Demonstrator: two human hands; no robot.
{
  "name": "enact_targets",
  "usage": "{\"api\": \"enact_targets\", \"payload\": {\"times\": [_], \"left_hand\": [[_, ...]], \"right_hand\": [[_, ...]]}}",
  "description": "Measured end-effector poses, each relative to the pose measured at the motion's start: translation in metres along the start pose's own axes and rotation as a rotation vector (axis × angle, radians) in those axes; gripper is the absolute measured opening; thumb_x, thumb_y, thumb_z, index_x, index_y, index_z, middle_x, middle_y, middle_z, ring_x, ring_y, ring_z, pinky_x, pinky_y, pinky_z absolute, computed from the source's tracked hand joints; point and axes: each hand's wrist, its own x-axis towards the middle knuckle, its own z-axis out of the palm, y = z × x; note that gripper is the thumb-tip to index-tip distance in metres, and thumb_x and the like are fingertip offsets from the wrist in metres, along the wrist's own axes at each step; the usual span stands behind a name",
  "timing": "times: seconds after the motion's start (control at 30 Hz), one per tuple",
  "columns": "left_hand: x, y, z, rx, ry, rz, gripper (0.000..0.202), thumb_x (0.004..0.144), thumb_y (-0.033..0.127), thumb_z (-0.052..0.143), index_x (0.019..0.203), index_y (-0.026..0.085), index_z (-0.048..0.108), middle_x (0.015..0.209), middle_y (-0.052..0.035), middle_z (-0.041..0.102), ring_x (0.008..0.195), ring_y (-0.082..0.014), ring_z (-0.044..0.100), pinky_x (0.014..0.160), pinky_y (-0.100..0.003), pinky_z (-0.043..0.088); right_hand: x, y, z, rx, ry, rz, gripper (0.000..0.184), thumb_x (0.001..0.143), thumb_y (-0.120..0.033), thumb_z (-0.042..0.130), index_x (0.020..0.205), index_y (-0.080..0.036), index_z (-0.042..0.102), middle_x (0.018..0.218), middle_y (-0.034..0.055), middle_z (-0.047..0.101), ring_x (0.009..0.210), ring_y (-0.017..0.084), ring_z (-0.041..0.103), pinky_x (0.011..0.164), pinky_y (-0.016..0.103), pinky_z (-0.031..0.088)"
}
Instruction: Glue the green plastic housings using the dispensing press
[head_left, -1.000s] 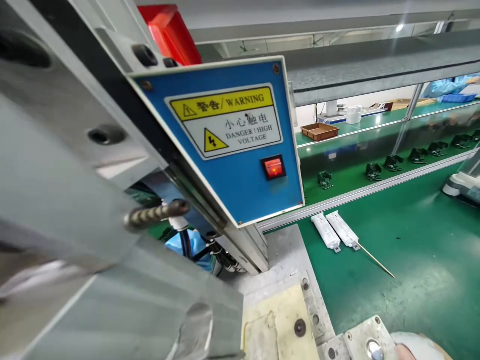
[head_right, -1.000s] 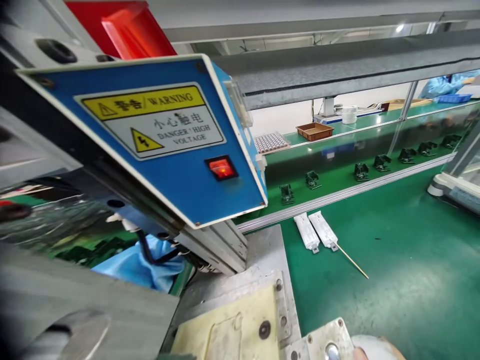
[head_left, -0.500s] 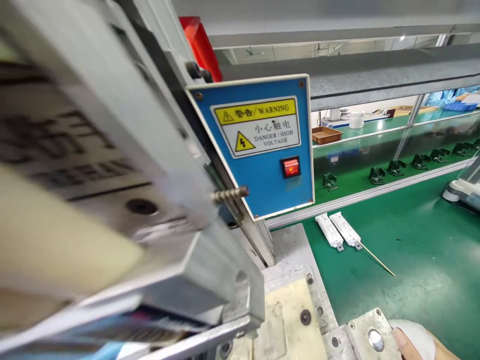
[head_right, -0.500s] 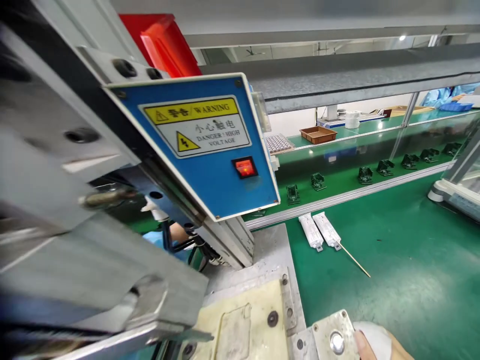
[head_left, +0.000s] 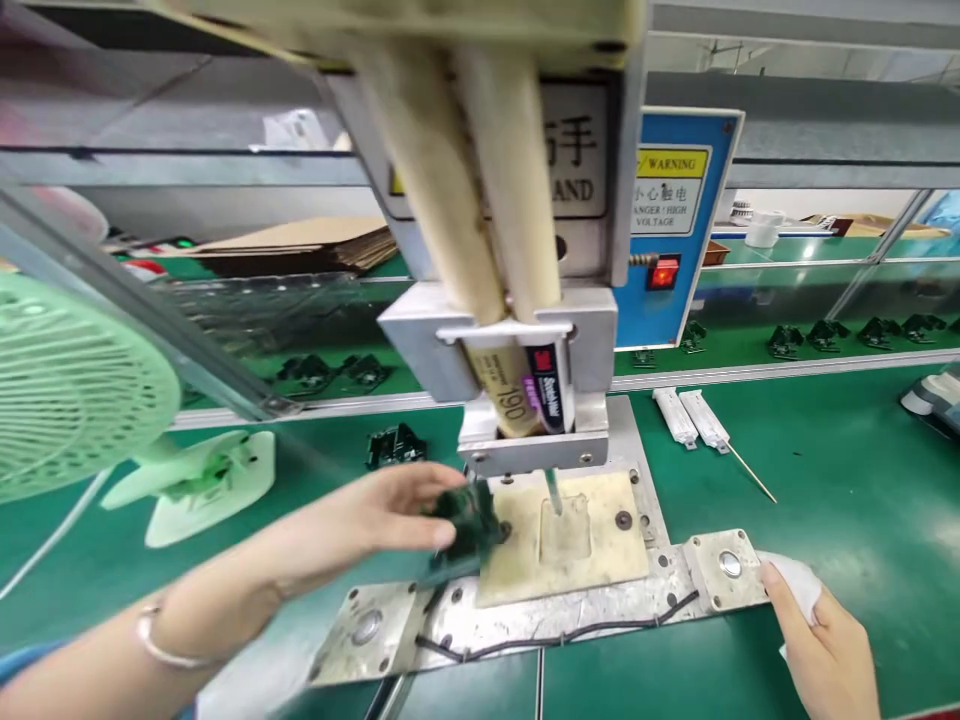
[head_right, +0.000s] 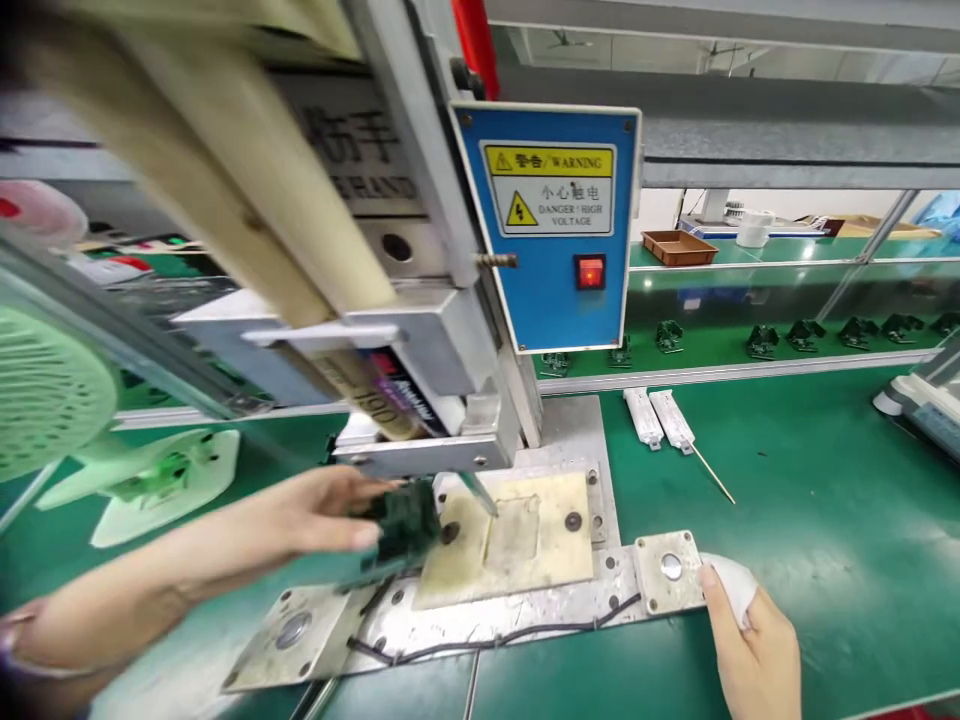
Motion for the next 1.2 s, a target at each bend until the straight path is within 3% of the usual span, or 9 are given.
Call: {"api": "enact_targets", "payload": {"times": [0.03, 0.1, 0.23, 0.43, 0.6, 0.8, 0.97, 1.07, 1.2], "left_hand": [[-0.007, -0.008, 0.011, -0.106, -0.190, -0.166, 0.052, 0.060, 0.044, 0.088, 0.099, 0.015, 0.069, 0.098, -0.0089, 0.076, 0.091, -0.0259, 0.072, 0.076, -0.039, 0.058], [-0.014, -0.016, 0.036, -0.220, -0.359, -0.328, 0.060, 0.053, 0.042, 0.090, 0.102, 0.017, 0.067, 0.107, -0.0104, 0.073, 0.105, -0.0281, 0.068, 0.087, -0.038, 0.056], [0.004, -0.013, 0.072, -0.205, -0.366, -0.303, 0.063, 0.046, 0.039, 0.092, 0.099, 0.017, 0.066, 0.104, -0.0098, 0.071, 0.102, -0.0279, 0.066, 0.084, -0.037, 0.055], [0.036, -0.016, 0.090, -0.118, -0.327, -0.082, 0.066, 0.051, 0.041, 0.089, 0.103, 0.018, 0.055, 0.086, -0.0027, 0.066, 0.082, -0.0221, 0.065, 0.074, -0.035, 0.053], [0.025, -0.020, 0.093, -0.002, -0.240, 0.007, 0.063, 0.059, 0.037, 0.085, 0.108, 0.020, 0.048, 0.083, 0.0007, 0.061, 0.074, -0.0193, 0.060, 0.068, -0.032, 0.049], [0.014, -0.021, 0.081, 0.260, -0.176, 0.119, 0.064, 0.063, 0.045, 0.084, 0.116, 0.020, 0.058, 0.087, -0.0021, 0.063, 0.076, -0.0217, 0.061, 0.071, -0.034, 0.050], [0.016, -0.022, 0.085, 0.298, -0.187, 0.164, 0.058, 0.072, 0.039, 0.077, 0.123, 0.020, 0.058, 0.094, -0.0063, 0.069, 0.082, -0.0246, 0.065, 0.079, -0.037, 0.053], [0.018, -0.018, 0.086, 0.308, -0.189, 0.187, 0.062, 0.067, 0.037, 0.080, 0.123, 0.019, 0.060, 0.108, -0.0110, 0.069, 0.099, -0.0303, 0.064, 0.091, -0.044, 0.052], [0.004, -0.023, 0.064, 0.379, -0.140, 0.280, 0.106, 0.054, 0.046, 0.089, 0.147, 0.022, 0.043, 0.147, -0.0181, 0.049, 0.137, -0.0411, 0.041, 0.112, -0.056, 0.038]], "right_hand": [[0.003, 0.003, -0.001, -0.007, -0.022, 0.013, 0.054, 0.071, -0.069, 0.070, 0.087, -0.018, 0.079, 0.089, 0.0073, 0.076, 0.088, 0.029, 0.071, 0.074, 0.025, 0.056], [0.009, 0.010, -0.003, -0.019, -0.053, 0.022, 0.056, 0.069, -0.070, 0.070, 0.086, -0.017, 0.079, 0.088, 0.0080, 0.076, 0.088, 0.030, 0.071, 0.073, 0.026, 0.057], [0.016, 0.016, -0.004, 0.007, -0.060, 0.013, 0.059, 0.068, -0.070, 0.071, 0.090, -0.016, 0.080, 0.090, 0.0084, 0.076, 0.092, 0.031, 0.070, 0.075, 0.027, 0.057], [0.009, 0.005, 0.003, 0.059, -0.010, -0.031, 0.060, 0.070, -0.069, 0.070, 0.091, -0.014, 0.078, 0.091, 0.0105, 0.076, 0.092, 0.031, 0.070, 0.078, 0.029, 0.057], [0.007, 0.001, 0.002, 0.044, 0.013, -0.033, 0.059, 0.069, -0.071, 0.070, 0.083, -0.014, 0.077, 0.079, 0.0097, 0.075, 0.085, 0.032, 0.071, 0.069, 0.029, 0.058], [0.015, 0.011, -0.002, -0.045, -0.028, 0.016, 0.068, 0.068, -0.075, 0.067, 0.092, -0.012, 0.078, 0.094, 0.0116, 0.076, 0.095, 0.034, 0.070, 0.070, 0.029, 0.057], [0.018, 0.017, -0.003, -0.052, -0.014, 0.003, 0.069, 0.067, -0.076, 0.066, 0.093, -0.013, 0.078, 0.101, 0.0113, 0.075, 0.103, 0.035, 0.067, 0.079, 0.031, 0.056], [0.015, 0.014, -0.002, -0.081, 0.011, 0.018, 0.071, 0.066, -0.078, 0.065, 0.093, -0.014, 0.078, 0.102, 0.0106, 0.075, 0.105, 0.036, 0.067, 0.078, 0.032, 0.055], [0.008, 0.004, 0.001, -0.149, 0.098, -0.022, 0.071, 0.072, -0.080, 0.059, 0.092, -0.014, 0.077, 0.091, 0.0089, 0.076, 0.094, 0.034, 0.069, 0.070, 0.031, 0.055]]}}
